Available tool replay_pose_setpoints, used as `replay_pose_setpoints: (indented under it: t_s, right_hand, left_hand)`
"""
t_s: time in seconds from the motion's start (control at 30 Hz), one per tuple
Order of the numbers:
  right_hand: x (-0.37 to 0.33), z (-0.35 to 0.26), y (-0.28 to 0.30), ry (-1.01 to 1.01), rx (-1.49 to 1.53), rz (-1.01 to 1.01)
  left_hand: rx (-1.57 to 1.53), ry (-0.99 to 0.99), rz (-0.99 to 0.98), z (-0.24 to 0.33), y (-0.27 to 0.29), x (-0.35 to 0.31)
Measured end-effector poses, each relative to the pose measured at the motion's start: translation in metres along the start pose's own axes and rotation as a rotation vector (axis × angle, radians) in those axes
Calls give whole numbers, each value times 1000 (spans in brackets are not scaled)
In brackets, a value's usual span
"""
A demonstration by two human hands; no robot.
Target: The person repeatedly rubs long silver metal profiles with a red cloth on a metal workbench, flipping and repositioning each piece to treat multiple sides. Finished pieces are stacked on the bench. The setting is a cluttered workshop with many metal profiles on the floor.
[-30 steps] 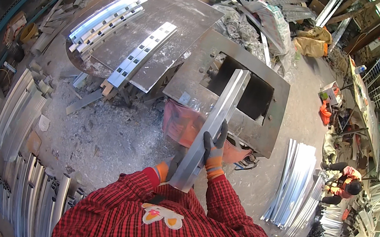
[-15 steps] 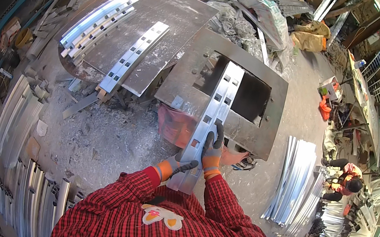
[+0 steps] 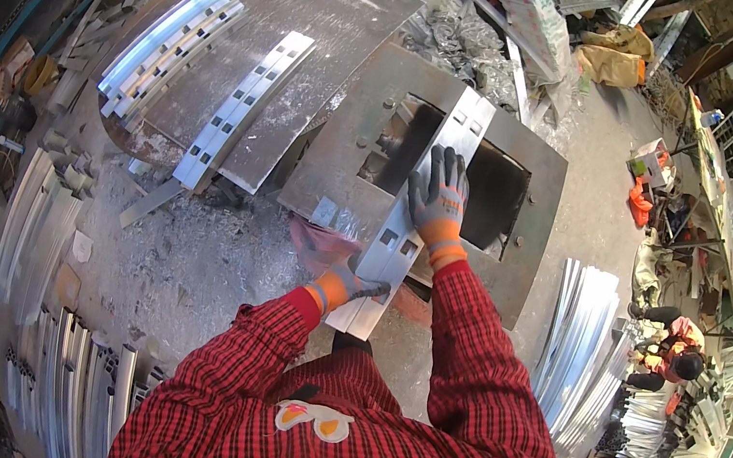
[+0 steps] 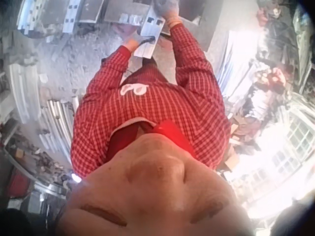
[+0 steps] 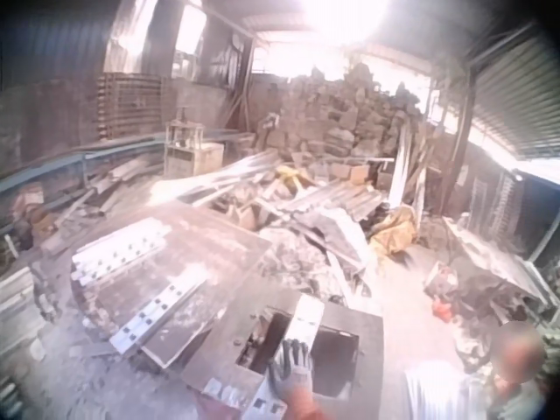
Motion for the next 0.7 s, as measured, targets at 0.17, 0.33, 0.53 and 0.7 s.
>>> replay_pose_setpoints:
  t_s: [0.17, 0.33, 0.53, 0.7]
  right_hand:
    - [-55, -32, -19, -18, -52, -216]
    - [-138, -80, 1, -17, -31, -267]
    - [-122, -70, 7, 13, -30, -194]
    - [-14, -12, -22, -8, 26, -80]
  left_hand:
    - [-155, 190, -49, -71, 4, -61]
    - [-60, 214, 27, -124, 23, -148]
    - [-225, 274, 26, -87, 17, -144]
    - [74, 45, 88, -28, 3, -27]
Point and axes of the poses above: each hand's wrist, its own x-axis towards the middle knuckle, its own y-axis out of the back of the hand, z = x × y, the point moved 4 cm from there along x, towards the middle knuckle, and after that the axes turned 11 degrees about z, right-handed, at the moved point
